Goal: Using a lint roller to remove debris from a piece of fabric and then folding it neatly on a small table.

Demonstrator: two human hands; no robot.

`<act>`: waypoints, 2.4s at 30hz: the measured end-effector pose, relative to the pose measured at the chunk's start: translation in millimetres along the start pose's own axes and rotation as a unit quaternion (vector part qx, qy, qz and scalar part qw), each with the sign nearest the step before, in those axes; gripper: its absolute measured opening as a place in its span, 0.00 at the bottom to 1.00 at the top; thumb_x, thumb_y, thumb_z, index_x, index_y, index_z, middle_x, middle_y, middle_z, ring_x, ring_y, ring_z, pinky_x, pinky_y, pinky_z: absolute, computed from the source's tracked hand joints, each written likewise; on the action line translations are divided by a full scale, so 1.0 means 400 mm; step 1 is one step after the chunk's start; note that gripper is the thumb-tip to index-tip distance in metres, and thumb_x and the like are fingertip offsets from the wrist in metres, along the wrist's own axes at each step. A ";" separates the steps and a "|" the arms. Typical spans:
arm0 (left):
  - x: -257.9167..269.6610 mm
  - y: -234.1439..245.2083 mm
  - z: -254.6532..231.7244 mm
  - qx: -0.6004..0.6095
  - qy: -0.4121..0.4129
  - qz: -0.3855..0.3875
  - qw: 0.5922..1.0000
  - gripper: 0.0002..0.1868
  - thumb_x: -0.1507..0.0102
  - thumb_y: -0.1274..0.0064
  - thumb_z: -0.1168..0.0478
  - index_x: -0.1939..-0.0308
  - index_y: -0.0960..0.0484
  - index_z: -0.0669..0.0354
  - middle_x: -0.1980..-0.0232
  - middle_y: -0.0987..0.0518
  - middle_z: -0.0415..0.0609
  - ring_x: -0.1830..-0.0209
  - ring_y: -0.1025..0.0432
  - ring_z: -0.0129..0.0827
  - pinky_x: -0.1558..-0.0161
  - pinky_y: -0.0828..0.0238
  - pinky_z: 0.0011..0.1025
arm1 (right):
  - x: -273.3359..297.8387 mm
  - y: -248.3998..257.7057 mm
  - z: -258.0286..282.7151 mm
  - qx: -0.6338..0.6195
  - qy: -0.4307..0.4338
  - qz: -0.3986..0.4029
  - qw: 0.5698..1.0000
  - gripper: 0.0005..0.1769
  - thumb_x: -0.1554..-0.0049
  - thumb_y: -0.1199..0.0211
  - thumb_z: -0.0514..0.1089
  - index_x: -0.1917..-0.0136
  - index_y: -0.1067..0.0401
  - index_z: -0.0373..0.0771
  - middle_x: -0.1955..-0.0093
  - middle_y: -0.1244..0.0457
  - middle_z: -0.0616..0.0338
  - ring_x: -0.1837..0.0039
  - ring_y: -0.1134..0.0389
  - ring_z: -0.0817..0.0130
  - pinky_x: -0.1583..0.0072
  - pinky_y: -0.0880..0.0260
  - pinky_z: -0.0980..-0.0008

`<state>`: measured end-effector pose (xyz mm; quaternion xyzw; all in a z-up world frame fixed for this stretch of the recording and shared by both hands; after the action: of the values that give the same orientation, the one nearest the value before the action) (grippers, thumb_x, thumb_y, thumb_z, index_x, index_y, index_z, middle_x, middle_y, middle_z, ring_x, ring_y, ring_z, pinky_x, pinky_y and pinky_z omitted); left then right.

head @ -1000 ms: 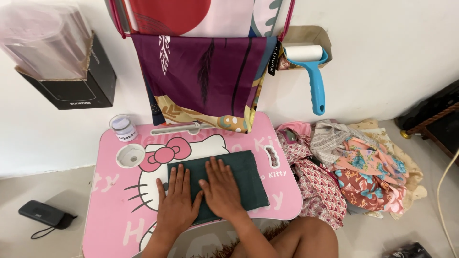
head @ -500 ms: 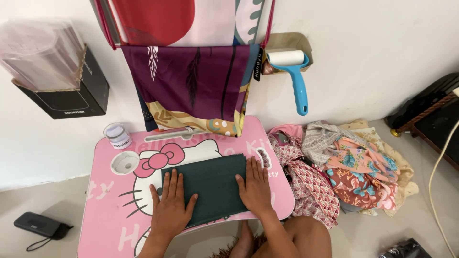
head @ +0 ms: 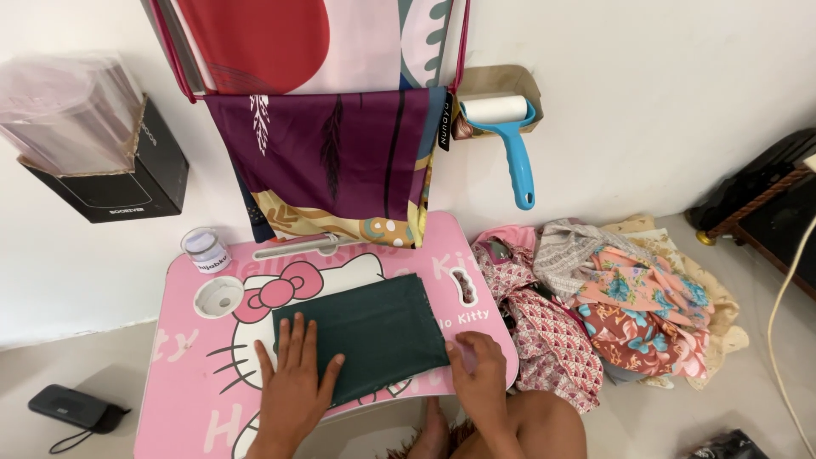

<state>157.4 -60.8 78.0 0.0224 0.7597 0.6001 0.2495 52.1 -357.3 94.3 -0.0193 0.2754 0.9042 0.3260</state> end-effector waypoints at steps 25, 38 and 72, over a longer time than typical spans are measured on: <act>-0.003 0.044 -0.035 0.141 -0.008 0.157 0.977 0.40 0.28 0.77 0.33 0.20 0.48 0.53 0.14 0.58 0.50 0.14 0.70 0.46 0.23 0.81 0.58 | -0.036 -0.060 -0.039 0.053 0.073 -0.005 0.996 0.12 0.47 0.30 0.41 0.66 0.33 0.45 0.57 0.30 0.66 0.54 0.31 0.66 0.46 0.38 0.62; 0.083 0.049 -0.120 -0.198 0.172 0.117 0.958 0.46 0.36 0.77 0.23 0.26 0.34 0.45 0.21 0.37 0.52 0.23 0.43 0.45 0.33 0.46 0.71 | -0.037 -0.103 0.165 0.212 0.273 -0.011 0.938 0.18 0.40 0.38 0.53 0.39 0.24 0.45 0.31 0.35 0.59 0.30 0.38 0.56 0.31 0.45 0.49; -0.086 0.020 0.087 0.359 0.281 -0.002 0.890 0.28 0.34 0.47 0.50 0.35 0.25 0.66 0.56 0.16 0.54 0.52 0.22 0.47 0.50 0.24 0.43 | 0.026 -0.169 0.159 0.161 0.244 0.074 0.953 0.27 0.38 0.42 0.54 0.31 0.31 0.40 0.28 0.38 0.50 0.27 0.38 0.51 0.31 0.37 0.48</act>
<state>199.6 -38.8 92.2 -0.0602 0.9617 0.2672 0.0017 93.5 -275.8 113.3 -0.1661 0.4894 0.8371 0.1793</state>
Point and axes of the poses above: each hand's wrist, its own x-axis away from the middle knuckle, its own y-axis out of the back of the hand, z = x × y, the point moved 4 cm from there along -x, towards the middle knuckle
